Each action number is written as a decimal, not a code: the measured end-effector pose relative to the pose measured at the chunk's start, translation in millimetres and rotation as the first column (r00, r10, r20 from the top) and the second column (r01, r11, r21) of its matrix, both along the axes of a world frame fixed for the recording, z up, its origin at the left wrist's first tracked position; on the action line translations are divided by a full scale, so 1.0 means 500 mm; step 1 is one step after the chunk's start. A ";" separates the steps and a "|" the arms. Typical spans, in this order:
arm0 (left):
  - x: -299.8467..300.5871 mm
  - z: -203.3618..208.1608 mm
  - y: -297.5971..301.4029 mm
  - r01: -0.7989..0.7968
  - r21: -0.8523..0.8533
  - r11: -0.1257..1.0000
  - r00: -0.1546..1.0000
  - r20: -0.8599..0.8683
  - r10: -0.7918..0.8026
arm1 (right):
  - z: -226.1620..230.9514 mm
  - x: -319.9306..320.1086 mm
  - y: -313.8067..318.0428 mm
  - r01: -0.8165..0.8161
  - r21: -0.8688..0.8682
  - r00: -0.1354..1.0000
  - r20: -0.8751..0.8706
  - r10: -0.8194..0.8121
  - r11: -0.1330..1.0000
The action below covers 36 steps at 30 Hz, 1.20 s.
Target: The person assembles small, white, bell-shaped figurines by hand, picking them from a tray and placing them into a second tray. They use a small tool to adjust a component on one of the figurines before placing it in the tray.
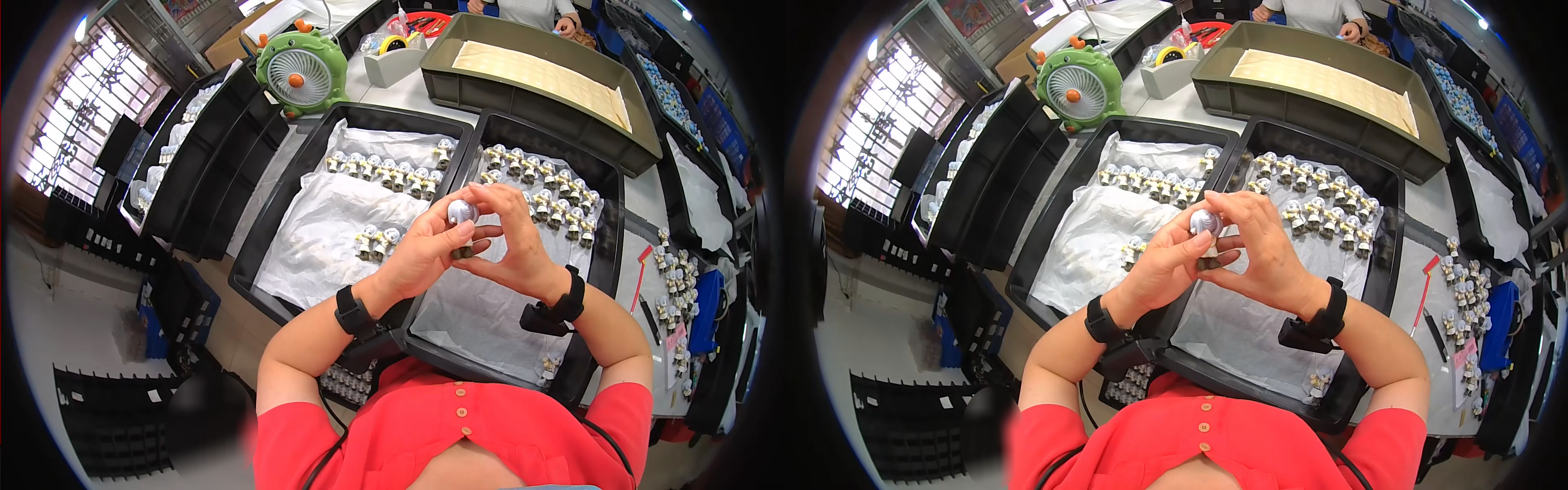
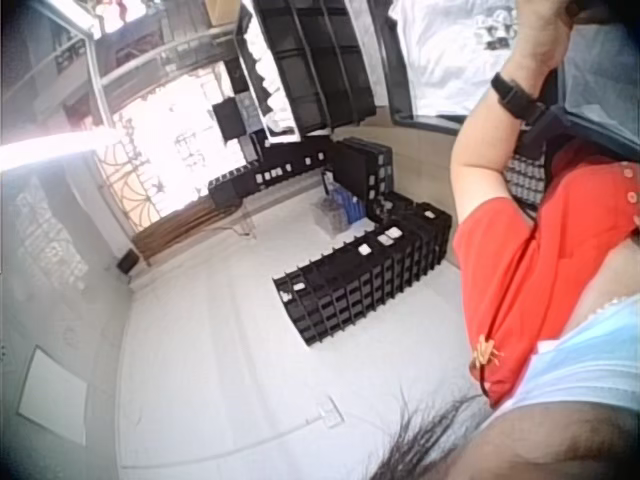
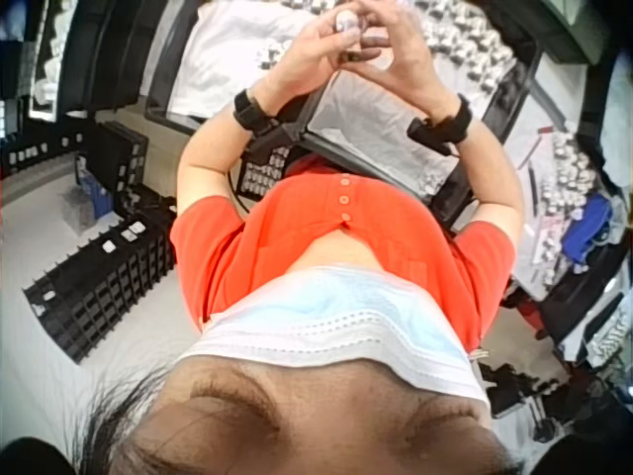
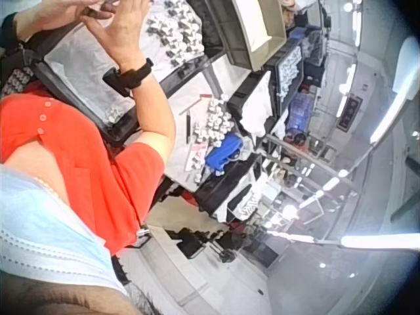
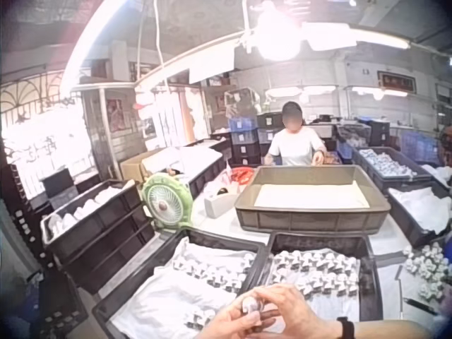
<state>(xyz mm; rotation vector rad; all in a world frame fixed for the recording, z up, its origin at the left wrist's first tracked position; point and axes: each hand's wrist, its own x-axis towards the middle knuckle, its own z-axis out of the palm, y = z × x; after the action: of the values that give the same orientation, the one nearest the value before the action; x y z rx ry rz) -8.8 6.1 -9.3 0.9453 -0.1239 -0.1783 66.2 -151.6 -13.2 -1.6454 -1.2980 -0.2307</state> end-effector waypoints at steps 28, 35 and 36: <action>0.010 -0.011 0.010 0.059 -0.112 0.992 0.998 0.026 -0.057 | 0.000 0.011 -0.002 0.019 -0.012 0.999 -0.037 -0.019 1.000; 0.012 -0.014 0.014 0.069 -0.135 0.988 0.998 0.022 -0.067 | -0.008 0.014 -0.001 0.007 -0.001 0.998 -0.070 -0.007 1.000; 0.012 -0.014 0.014 0.068 -0.135 0.988 0.998 0.018 -0.066 | -0.008 0.014 -0.001 0.009 -0.005 0.998 -0.068 -0.010 1.000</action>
<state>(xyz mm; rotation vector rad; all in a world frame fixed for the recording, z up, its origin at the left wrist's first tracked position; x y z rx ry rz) -2.8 13.2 -16.2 0.8072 -0.1788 -0.2230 73.2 -152.2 -17.0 -1.6496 -1.2407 -0.1764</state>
